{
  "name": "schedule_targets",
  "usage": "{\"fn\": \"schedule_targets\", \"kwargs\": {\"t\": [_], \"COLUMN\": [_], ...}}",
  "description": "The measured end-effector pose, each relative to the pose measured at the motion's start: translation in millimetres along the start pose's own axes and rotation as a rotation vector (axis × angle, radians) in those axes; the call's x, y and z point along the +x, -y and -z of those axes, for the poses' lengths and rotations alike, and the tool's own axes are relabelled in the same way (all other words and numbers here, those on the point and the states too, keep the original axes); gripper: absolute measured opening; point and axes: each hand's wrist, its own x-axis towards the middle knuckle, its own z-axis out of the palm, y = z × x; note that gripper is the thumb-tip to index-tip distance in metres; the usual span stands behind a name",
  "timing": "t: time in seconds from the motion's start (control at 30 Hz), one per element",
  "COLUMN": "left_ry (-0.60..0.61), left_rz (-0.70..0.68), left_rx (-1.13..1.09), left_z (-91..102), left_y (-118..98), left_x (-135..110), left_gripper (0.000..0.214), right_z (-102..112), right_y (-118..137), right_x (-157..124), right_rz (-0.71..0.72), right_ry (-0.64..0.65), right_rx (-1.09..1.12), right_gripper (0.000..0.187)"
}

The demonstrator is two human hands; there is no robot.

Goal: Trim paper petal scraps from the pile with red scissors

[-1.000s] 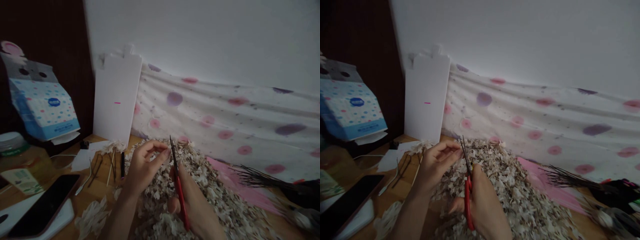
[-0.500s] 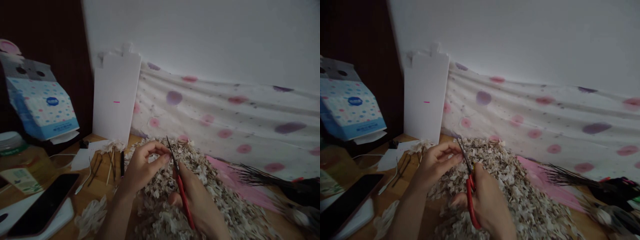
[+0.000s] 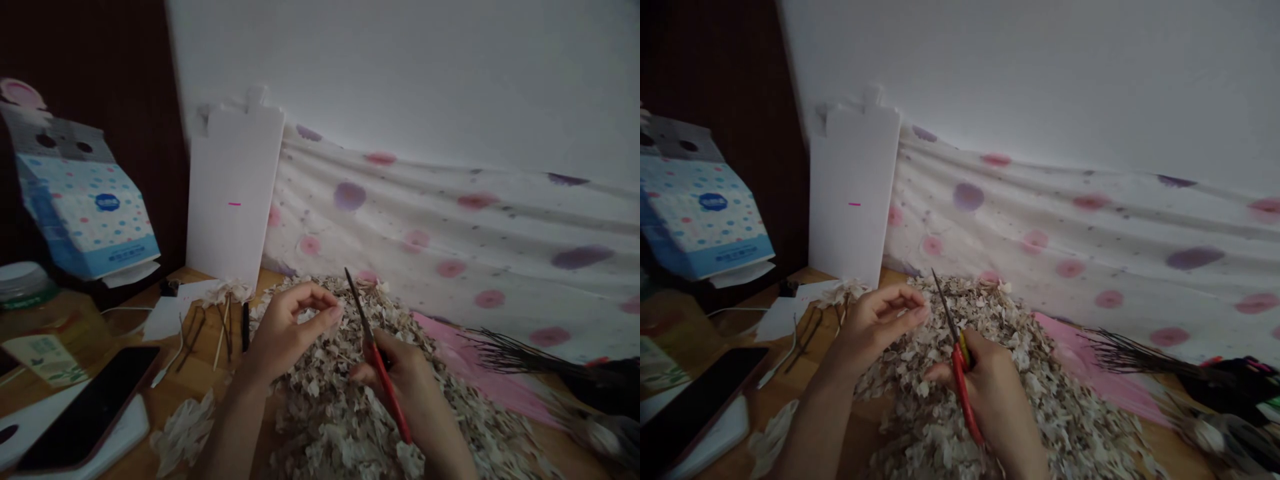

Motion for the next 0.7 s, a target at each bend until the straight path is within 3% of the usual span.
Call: {"fn": "schedule_targets", "kwargs": {"t": [0.2,0.4,0.57,0.63,0.7], "left_ry": [-0.009,-0.034,-0.072,-0.126,-0.224], "left_rz": [0.048,0.096,0.262,0.314,0.383], "left_rx": [-0.002,0.136,0.484,0.648,0.822], "left_z": [-1.1,9.9,54.2,78.0,99.8], "left_y": [4,2,15,28,44], "left_x": [2,-6,-37,-54,-74], "left_gripper": [0.013,0.021,0.024,0.027,0.031], "right_z": [19,39,43,40,31], "right_y": [-18,-33,-35,-43,-56], "right_x": [-3,-27,-67,-84,-101], "right_rz": [-0.084,0.089,0.332,0.335,0.288], "right_ry": [-0.064,-0.124,-0.189,-0.233,-0.198], "right_rx": [-0.350,-0.505,-0.474,-0.474,-0.403], "right_gripper": [0.042,0.025,0.014,0.014,0.015]}}
